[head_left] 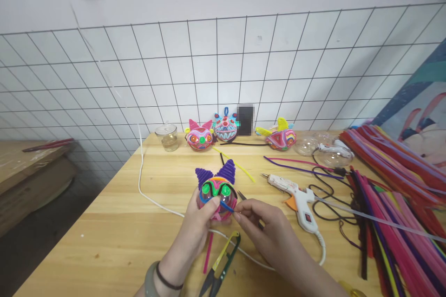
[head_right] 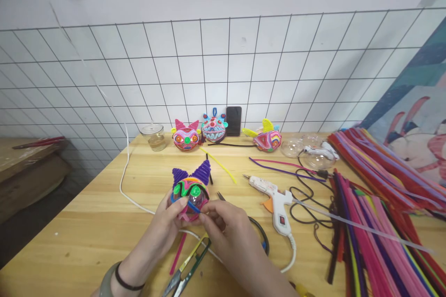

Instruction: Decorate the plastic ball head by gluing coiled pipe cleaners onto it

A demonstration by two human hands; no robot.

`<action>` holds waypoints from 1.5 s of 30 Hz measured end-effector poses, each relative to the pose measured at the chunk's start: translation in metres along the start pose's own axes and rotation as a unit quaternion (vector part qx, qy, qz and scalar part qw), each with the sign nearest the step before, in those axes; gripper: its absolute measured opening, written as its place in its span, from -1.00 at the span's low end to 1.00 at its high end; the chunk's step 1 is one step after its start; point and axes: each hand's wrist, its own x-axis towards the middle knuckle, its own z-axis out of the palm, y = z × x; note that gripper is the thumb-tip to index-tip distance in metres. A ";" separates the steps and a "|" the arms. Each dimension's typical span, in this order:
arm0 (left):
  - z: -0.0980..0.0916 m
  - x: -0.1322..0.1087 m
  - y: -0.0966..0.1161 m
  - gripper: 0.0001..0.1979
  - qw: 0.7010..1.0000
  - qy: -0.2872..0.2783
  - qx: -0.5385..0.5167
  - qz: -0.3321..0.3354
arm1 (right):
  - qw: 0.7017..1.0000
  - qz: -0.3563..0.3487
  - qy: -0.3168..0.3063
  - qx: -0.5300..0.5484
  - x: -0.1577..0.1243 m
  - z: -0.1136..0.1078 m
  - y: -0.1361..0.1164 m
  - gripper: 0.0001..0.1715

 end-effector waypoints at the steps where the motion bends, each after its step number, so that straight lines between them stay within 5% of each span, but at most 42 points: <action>1: 0.000 0.000 0.000 -0.59 1.000 -0.003 0.001 -0.003 | 1.000 -0.016 0.005 -0.008 0.000 0.000 0.001 -0.85; 10: -0.008 0.003 -0.011 -0.60 1.000 -0.027 0.006 -0.001 | 0.986 -0.137 0.029 -0.087 -0.002 0.000 0.007 -0.81; 45: -0.005 -0.001 -0.002 -0.63 0.998 -0.050 -0.009 -0.022 | 0.961 -0.232 0.016 -0.146 -0.004 -0.003 0.009 -0.73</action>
